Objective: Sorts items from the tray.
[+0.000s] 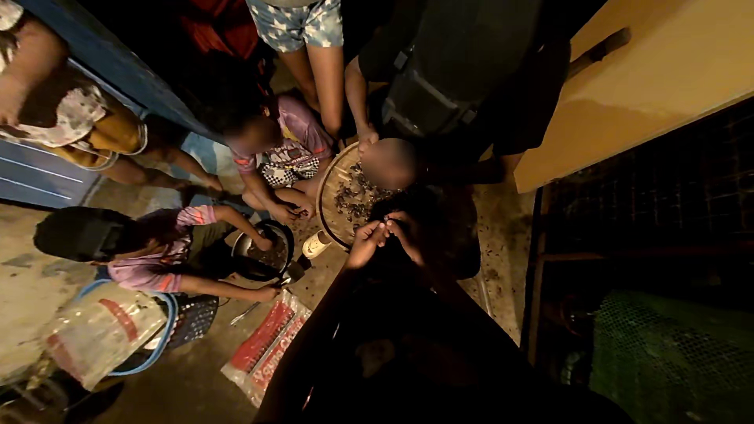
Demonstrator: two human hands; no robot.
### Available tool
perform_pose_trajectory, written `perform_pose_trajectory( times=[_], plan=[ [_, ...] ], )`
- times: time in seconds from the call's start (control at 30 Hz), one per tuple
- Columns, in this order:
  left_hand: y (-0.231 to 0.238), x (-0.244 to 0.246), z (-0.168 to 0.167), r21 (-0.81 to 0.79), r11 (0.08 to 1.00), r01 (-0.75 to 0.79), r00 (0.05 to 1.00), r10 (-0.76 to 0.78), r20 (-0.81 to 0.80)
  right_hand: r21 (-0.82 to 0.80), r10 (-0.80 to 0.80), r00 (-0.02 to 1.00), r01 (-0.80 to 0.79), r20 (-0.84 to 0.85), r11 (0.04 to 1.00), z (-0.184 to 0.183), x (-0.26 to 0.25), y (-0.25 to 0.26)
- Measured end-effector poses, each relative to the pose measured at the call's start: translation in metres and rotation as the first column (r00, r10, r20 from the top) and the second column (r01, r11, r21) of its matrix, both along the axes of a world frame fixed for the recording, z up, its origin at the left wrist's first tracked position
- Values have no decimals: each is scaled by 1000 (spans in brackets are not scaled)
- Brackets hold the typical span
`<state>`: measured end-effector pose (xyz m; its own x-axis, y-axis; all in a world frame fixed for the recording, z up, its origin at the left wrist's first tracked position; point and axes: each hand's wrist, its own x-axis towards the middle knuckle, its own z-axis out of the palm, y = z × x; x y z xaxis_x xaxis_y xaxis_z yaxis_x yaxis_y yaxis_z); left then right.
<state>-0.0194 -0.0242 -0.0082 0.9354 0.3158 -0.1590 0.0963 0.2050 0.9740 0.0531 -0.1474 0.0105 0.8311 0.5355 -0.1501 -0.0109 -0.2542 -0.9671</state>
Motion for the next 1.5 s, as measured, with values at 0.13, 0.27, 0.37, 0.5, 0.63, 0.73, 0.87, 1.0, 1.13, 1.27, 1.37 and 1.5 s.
perform_pose_trajectory(
  times=[0.13, 0.27, 0.37, 0.5, 0.63, 0.73, 0.87, 1.0, 1.13, 1.27, 1.37, 1.5],
  plan=[
    [4, -1, 2, 70, 997, 37, 999, -39, 25, 26, 35, 997, -34, -61, 999, -5, 6, 0],
    [8, -2, 5, 150, 982, 115, 993, -119, 16, 62, 66, 997, -64, -33, 996, -12, 8, -5],
    [8, -2, 4, 165, 979, 123, 992, -127, 12, 68, 43, 999, -41, -22, 997, -8, 6, -8],
    [6, -1, 5, 147, 983, 110, 994, -111, -2, 77, 24, 1000, -25, 7, 997, -1, 6, -9],
    [5, 0, 6, 114, 990, 82, 996, -78, -39, -42, 50, 994, -46, 94, 998, 2, 8, -8],
    [7, -2, 5, 74, 996, 51, 997, -46, -66, -30, 46, 986, -42, 158, 999, -6, 9, -7],
    [10, -5, 0, 48, 998, 40, 992, -34, -120, -7, 64, 988, -63, 140, 998, -11, 12, -8],
    [29, 9, -29, 358, 932, 56, 976, 23, -215, -67, 78, 994, -73, 72, 995, -28, 20, -12],
    [67, 34, -50, 379, 920, 98, 923, 58, -381, -190, 30, 985, -62, -168, 980, -47, 29, -2],
    [76, 12, -62, 318, 942, -104, 893, 229, -387, -379, 60, 986, -115, -153, 918, -56, 38, 16],
    [64, -44, -71, 334, 934, -126, 877, 262, -403, -626, 175, 984, -121, 24, 770, -76, 46, 19],
    [51, -135, -103, 236, 953, -187, 730, 296, -616, -723, 279, 960, -169, 34, 670, -103, 51, 27]
  ],
)
